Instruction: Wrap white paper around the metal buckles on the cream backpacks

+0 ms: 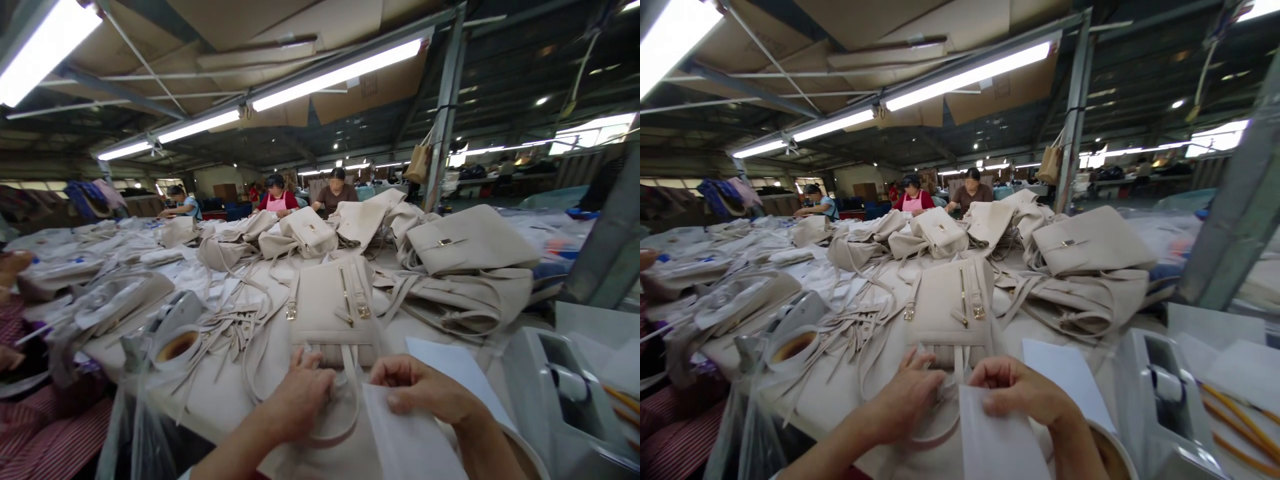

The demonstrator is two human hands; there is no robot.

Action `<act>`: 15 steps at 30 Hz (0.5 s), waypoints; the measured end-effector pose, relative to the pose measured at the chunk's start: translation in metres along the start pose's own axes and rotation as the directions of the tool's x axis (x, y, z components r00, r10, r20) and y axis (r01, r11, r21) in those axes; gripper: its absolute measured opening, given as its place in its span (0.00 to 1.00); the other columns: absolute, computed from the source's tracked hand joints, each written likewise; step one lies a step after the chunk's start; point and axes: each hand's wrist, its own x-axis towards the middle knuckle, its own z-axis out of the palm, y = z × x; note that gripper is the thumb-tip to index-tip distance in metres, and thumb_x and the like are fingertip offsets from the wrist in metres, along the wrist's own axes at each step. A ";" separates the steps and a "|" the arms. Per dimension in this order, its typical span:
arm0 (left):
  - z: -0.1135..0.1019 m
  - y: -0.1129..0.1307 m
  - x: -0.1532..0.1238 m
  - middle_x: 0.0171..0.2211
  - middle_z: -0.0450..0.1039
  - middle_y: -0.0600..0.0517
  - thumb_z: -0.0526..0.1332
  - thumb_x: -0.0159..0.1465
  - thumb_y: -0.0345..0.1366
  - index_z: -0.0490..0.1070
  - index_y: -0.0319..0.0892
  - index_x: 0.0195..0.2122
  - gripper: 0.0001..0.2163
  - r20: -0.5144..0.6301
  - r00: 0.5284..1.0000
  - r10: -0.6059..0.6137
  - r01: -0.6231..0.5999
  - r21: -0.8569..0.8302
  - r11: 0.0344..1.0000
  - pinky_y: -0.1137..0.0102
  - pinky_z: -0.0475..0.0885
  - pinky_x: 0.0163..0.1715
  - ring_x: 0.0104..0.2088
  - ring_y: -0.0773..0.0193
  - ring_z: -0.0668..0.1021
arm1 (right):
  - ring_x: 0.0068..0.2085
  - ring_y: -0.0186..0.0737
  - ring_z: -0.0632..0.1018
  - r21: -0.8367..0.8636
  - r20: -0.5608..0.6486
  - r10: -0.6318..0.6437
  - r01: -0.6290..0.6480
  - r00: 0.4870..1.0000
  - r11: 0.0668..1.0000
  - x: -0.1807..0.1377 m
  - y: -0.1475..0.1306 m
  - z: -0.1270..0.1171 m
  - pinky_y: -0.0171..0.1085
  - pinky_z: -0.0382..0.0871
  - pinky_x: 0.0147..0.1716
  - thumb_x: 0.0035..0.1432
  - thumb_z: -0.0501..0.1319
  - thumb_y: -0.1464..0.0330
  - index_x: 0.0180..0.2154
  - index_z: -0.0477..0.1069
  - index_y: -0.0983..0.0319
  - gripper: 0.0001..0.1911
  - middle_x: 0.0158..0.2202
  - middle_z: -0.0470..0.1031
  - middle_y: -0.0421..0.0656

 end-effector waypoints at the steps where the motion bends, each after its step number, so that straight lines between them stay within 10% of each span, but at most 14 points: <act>1: 0.011 0.002 -0.003 0.44 0.75 0.50 0.58 0.58 0.26 0.68 0.45 0.45 0.14 -0.022 1.000 -0.007 0.007 -0.007 1.000 0.47 0.44 0.63 0.61 0.50 0.63 | 0.23 0.27 0.68 0.009 -0.010 -0.007 0.007 1.000 1.000 0.000 0.000 0.000 0.27 0.56 0.22 0.38 0.75 0.59 0.32 0.77 0.64 0.20 0.24 0.74 0.37; 9: 0.003 -0.001 0.008 0.42 0.76 0.45 0.55 0.63 0.30 0.70 0.42 0.36 0.05 -0.067 0.988 -0.140 0.136 -0.060 0.989 0.46 0.45 0.63 0.62 0.52 0.64 | 0.24 0.29 0.69 0.017 -0.041 -0.041 0.042 0.998 0.999 -0.001 0.005 -0.003 0.29 0.58 0.25 0.40 0.74 0.59 0.30 0.76 0.64 0.18 0.24 0.74 0.37; 15: -0.038 -0.005 0.009 0.39 0.79 0.47 0.57 0.59 0.27 0.74 0.44 0.36 0.08 0.143 0.988 0.055 -0.035 -0.141 0.989 0.47 0.50 0.61 0.57 0.50 0.69 | 0.26 0.30 0.70 0.040 -0.176 -0.062 0.070 0.982 0.997 0.002 0.003 0.000 0.29 0.58 0.26 0.40 0.74 0.59 0.35 0.78 0.62 0.19 0.27 0.75 0.38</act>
